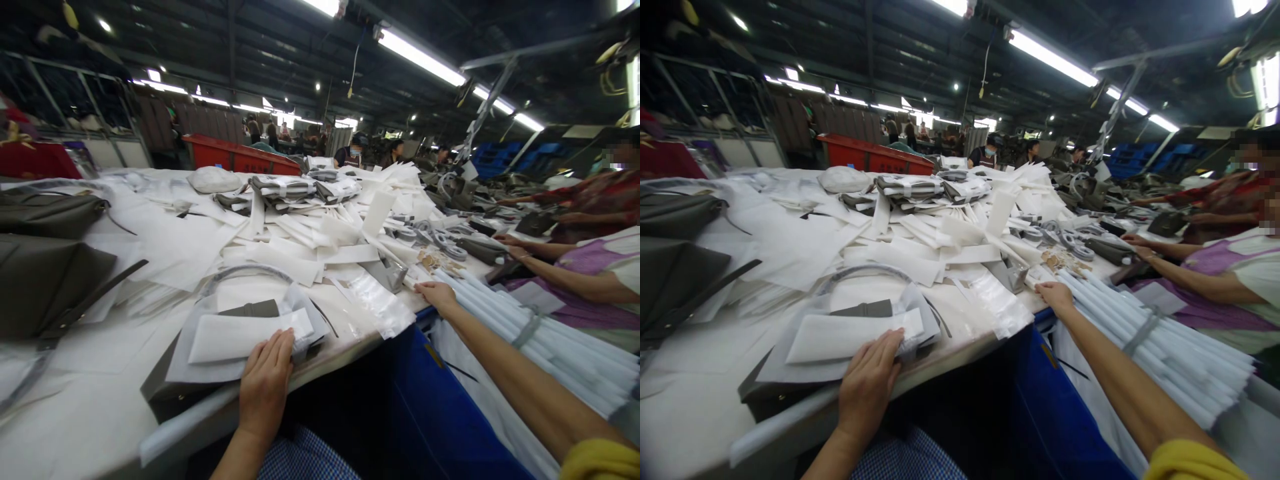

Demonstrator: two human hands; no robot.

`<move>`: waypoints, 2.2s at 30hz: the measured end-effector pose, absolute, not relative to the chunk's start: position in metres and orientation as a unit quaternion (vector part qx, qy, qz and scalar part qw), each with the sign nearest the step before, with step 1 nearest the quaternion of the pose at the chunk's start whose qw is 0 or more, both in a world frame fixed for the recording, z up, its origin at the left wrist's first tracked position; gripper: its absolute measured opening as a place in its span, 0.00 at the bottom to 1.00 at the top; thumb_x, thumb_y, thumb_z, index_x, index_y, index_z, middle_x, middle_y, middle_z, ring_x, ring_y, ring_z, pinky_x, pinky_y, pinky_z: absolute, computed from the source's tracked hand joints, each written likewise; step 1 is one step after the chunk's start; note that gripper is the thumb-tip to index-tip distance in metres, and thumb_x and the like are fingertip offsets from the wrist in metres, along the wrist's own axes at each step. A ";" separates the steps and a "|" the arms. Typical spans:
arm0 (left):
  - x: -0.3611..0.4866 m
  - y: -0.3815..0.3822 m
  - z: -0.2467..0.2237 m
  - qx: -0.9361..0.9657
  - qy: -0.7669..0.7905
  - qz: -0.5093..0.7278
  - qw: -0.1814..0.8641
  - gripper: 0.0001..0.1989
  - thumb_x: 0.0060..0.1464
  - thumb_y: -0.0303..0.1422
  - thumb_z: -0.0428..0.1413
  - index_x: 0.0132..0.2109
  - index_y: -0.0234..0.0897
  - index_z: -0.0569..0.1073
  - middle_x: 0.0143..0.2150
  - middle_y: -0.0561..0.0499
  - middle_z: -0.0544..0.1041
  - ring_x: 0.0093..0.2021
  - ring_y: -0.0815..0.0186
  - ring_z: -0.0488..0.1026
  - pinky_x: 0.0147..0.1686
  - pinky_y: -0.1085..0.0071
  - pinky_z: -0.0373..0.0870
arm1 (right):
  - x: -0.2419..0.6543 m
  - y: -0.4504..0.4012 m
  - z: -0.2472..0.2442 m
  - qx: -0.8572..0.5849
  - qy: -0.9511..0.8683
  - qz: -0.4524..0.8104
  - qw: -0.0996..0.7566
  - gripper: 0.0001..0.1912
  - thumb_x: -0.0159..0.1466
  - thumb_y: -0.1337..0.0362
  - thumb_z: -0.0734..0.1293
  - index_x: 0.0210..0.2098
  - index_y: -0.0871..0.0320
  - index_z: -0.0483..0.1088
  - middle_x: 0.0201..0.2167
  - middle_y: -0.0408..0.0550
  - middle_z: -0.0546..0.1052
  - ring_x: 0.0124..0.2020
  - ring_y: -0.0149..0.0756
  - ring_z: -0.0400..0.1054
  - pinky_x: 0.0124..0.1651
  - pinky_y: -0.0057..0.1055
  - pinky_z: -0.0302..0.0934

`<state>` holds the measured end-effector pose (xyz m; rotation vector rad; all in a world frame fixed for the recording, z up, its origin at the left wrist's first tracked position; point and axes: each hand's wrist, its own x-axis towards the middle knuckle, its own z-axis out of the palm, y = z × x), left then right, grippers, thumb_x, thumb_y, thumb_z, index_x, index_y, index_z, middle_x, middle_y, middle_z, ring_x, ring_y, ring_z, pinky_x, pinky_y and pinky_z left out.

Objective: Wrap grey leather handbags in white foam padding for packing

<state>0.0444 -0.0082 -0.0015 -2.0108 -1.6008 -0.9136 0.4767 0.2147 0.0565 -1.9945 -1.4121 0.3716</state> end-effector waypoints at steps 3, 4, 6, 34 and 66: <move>0.045 -0.008 -0.002 -0.718 -0.572 -0.337 0.210 0.21 0.63 0.22 0.45 0.60 0.31 0.67 0.57 0.43 0.77 0.56 0.58 0.74 0.58 0.60 0.62 | 0.482 0.196 0.067 -0.748 -0.587 0.047 0.305 0.11 0.57 0.58 0.67 0.28 0.55 0.78 0.28 0.49 0.80 0.34 0.43 0.72 0.32 0.32 0.59; 0.045 -0.008 -0.002 -0.717 -0.572 -0.340 0.210 0.20 0.63 0.22 0.44 0.60 0.32 0.67 0.57 0.43 0.77 0.56 0.58 0.74 0.58 0.60 0.63 | 0.483 0.187 0.072 -0.739 -0.604 0.020 0.299 0.11 0.58 0.57 0.66 0.31 0.54 0.79 0.33 0.49 0.82 0.39 0.45 0.73 0.35 0.32 0.60; 0.045 -0.007 -0.002 -0.715 -0.570 -0.346 0.210 0.20 0.63 0.22 0.44 0.60 0.32 0.67 0.57 0.43 0.77 0.56 0.58 0.75 0.58 0.60 0.63 | 0.484 0.169 0.082 -0.715 -0.640 -0.014 0.282 0.12 0.60 0.56 0.65 0.36 0.52 0.80 0.42 0.49 0.81 0.46 0.47 0.72 0.41 0.34 0.61; 0.049 -0.007 -0.006 -0.706 -0.593 -0.355 0.153 0.18 0.65 0.23 0.48 0.60 0.32 0.68 0.57 0.43 0.77 0.59 0.58 0.73 0.57 0.58 0.69 | 0.140 0.171 0.131 -0.045 -0.986 0.008 -0.158 0.07 0.63 0.58 0.71 0.31 0.53 0.78 0.30 0.42 0.80 0.31 0.33 0.70 0.29 0.28 0.48; 0.051 -0.006 -0.011 -0.694 -0.582 -0.381 0.186 0.14 0.64 0.22 0.50 0.53 0.37 0.72 0.55 0.48 0.79 0.57 0.58 0.75 0.56 0.59 0.70 | 0.103 0.234 0.110 -0.271 -0.959 -0.003 -0.083 0.11 0.58 0.54 0.74 0.35 0.55 0.79 0.34 0.47 0.82 0.36 0.39 0.74 0.36 0.28 0.59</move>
